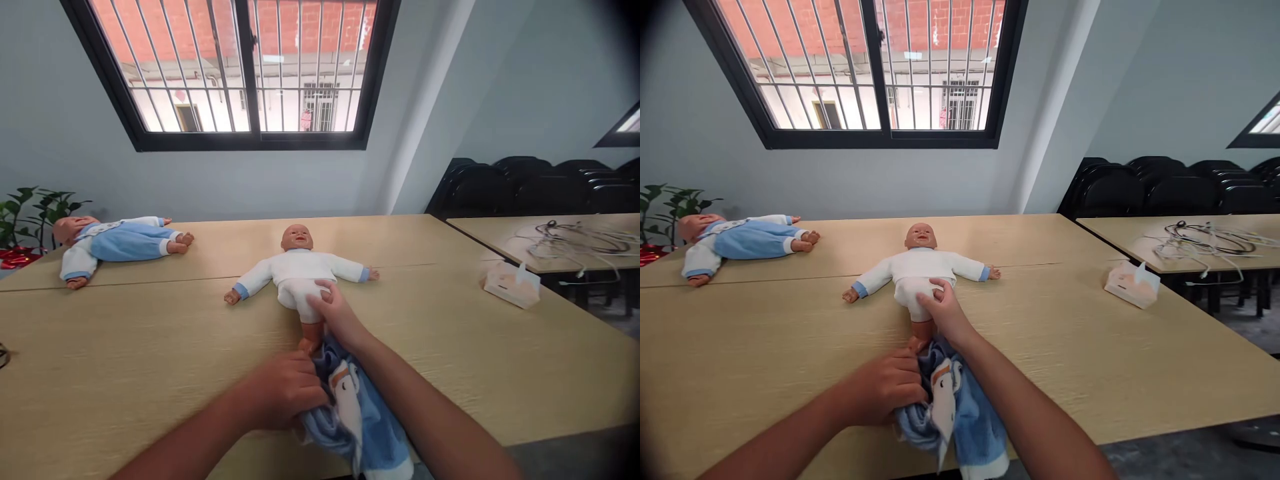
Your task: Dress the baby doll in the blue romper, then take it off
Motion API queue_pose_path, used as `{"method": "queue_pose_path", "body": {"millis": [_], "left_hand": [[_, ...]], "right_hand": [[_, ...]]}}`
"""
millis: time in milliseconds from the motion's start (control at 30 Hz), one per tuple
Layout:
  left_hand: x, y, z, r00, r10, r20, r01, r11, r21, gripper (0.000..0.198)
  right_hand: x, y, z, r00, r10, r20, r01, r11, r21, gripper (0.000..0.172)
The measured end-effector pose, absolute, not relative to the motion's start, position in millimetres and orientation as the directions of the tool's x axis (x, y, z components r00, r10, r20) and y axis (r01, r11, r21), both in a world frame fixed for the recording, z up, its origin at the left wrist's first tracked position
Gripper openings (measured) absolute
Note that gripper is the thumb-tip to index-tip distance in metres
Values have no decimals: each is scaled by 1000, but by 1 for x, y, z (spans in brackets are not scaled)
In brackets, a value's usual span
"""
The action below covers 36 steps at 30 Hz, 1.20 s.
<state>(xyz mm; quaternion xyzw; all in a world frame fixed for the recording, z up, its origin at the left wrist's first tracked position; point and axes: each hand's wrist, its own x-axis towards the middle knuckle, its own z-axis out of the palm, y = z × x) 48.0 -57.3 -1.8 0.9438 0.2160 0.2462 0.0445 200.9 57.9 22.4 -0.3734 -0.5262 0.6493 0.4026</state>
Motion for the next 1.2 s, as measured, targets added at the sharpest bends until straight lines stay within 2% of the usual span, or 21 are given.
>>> {"method": "queue_pose_path", "body": {"millis": [100, 200, 267, 367, 467, 567, 667, 767, 800, 967, 1100, 1200], "left_hand": [[25, -54, -9, 746, 478, 464, 425, -878, 222, 14], [10, -50, -10, 688, 578, 439, 495, -816, 299, 18], [6, -47, -8, 624, 637, 453, 522, -771, 365, 18], [2, -45, -3, 549, 665, 505, 519, -746, 417, 14], [-2, -45, -1, 511, 683, 521, 538, -727, 426, 16], [-5, -47, -1, 443, 715, 541, 563, -691, 453, 26], [-4, -48, -3, 251, 704, 665, 600, -652, 464, 37], [0, -50, -2, -74, 587, 806, 690, -553, 467, 40], [0, -51, -1, -129, 553, 824, 692, -545, 474, 39], [1, -57, 12, -18, 542, 840, 584, -676, 449, 32], [3, -59, 17, 8, 548, 837, 603, -670, 433, 18], [5, -59, 15, 47, 530, 847, 630, -674, 386, 20]], "right_hand": [[200, 56, 26, -371, 924, -98, -248, -200, -948, 70], [202, 48, 29, -403, 906, -129, -266, -251, -931, 71], [205, 42, 31, -527, 837, -146, -247, -315, -916, 76], [211, 36, 34, -732, 661, -164, -149, -389, -909, 94], [217, 39, 35, -792, 592, -150, -50, -307, -951, 103], [219, 45, 34, -796, 598, -89, -60, -224, -973, 90], [215, 48, 31, -763, 647, -7, -123, -155, -980, 78], [208, 45, 29, -705, 709, 18, -167, -141, -976, 79], [206, 44, 28, -673, 739, 14, -181, -146, -973, 80], [199, 38, 25, -543, 839, 9, -227, -137, -964, 82], [196, 33, 28, -513, 858, 20, -271, -140, -952, 81], [192, 26, 29, -471, 882, 5, -320, -166, -933, 75]]}}
